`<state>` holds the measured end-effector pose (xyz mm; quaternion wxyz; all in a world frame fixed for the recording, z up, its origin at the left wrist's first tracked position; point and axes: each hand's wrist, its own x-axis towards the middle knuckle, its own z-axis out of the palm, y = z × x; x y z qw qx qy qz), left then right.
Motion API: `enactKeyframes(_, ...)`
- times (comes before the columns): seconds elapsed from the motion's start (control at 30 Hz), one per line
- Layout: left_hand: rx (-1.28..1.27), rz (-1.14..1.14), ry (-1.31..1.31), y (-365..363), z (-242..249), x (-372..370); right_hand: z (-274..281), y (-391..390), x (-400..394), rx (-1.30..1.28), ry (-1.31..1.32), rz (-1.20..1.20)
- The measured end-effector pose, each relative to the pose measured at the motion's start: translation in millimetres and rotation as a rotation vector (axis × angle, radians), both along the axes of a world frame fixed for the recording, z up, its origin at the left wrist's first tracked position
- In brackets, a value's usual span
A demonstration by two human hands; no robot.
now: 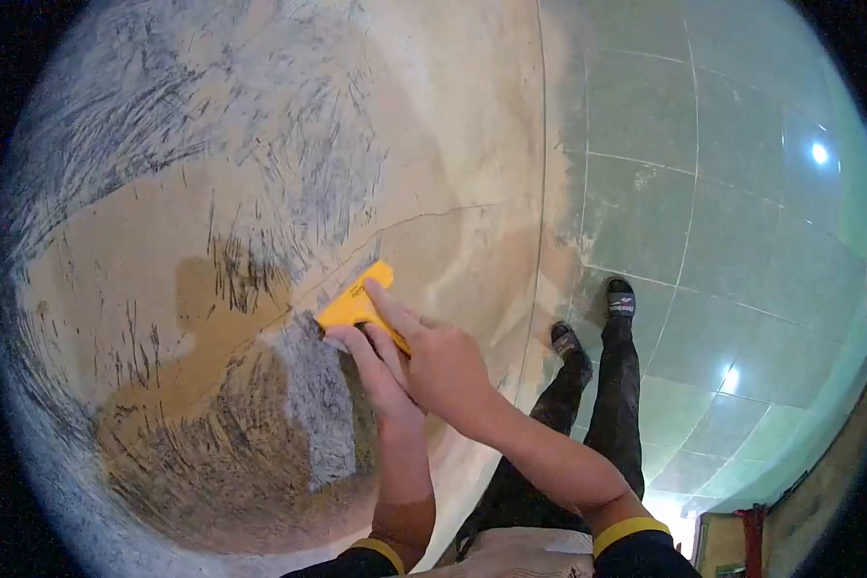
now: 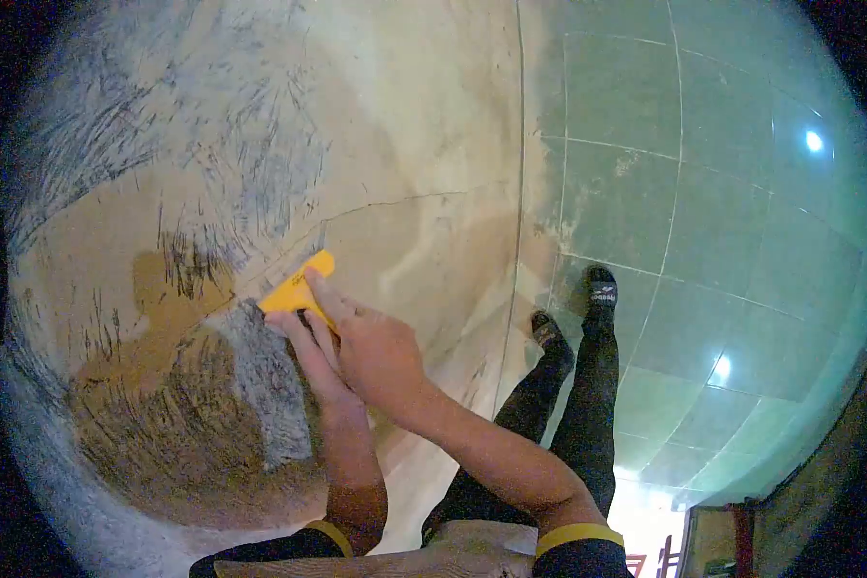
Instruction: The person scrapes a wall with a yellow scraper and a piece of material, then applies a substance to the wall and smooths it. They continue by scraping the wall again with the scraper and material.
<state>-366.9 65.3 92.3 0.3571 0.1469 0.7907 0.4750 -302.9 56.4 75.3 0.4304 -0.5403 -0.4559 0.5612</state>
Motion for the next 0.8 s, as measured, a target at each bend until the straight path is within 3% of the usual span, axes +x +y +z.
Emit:
enactKeyframes(0.07, -0.013, 0.103, -0.087, -8.1, -0.7, -7.3, -8.7, 5.1, 1.6, -0.035, -0.010, 0.043)
enactKeyframes(0.13, -0.044, -0.109, -0.061, 9.9, -1.5, 12.8, -15.3, 18.1, 9.3, -0.054, -0.050, 0.027)
enactKeyframes(0.2, 0.038, -0.125, -0.043, 0.2, -6.4, 9.8, -17.9, 8.5, 6.7, -0.047, -0.028, 0.026)
enactKeyframes(0.27, 0.077, 0.084, -0.018, -39.9, -25.7, -26.2, -18.7, -23.5, -7.2, -0.020, -0.008, 0.060)
enactKeyframes(0.3, 0.075, 0.085, -0.016, -64.7, -27.5, -42.0, -13.1, -39.4, -8.5, -0.023, -0.005, 0.060)
enactKeyframes(0.4, 0.498, -0.216, -0.923, -147.7, -9.2, -88.5, 6.0, -96.1, -22.9, -0.059, -0.012, 0.246)
enactKeyframes(0.53, 0.353, -0.420, -0.749, -166.2, 13.2, -111.8, 11.4, -122.1, -54.2, -0.061, 0.110, 0.055)
enactKeyframes(0.6, 0.329, 0.218, -1.048, -156.6, 9.9, -122.5, 6.5, -109.3, -57.0, -0.078, 0.118, 0.014)
enactKeyframes(0.63, 0.326, 0.223, -1.043, -137.0, 9.7, -104.8, 0.7, -92.7, -52.6, -0.112, 0.089, 0.039)
enactKeyframes(0.7, -0.130, -0.028, -0.068, -92.0, 14.5, -52.0, -1.7, -79.9, -45.7, -0.149, 0.061, 0.063)
enactKeyframes(0.8, 0.018, 0.110, -0.137, -129.1, -11.0, -83.4, -4.7, -82.0, -33.4, -0.085, 0.090, 0.027)
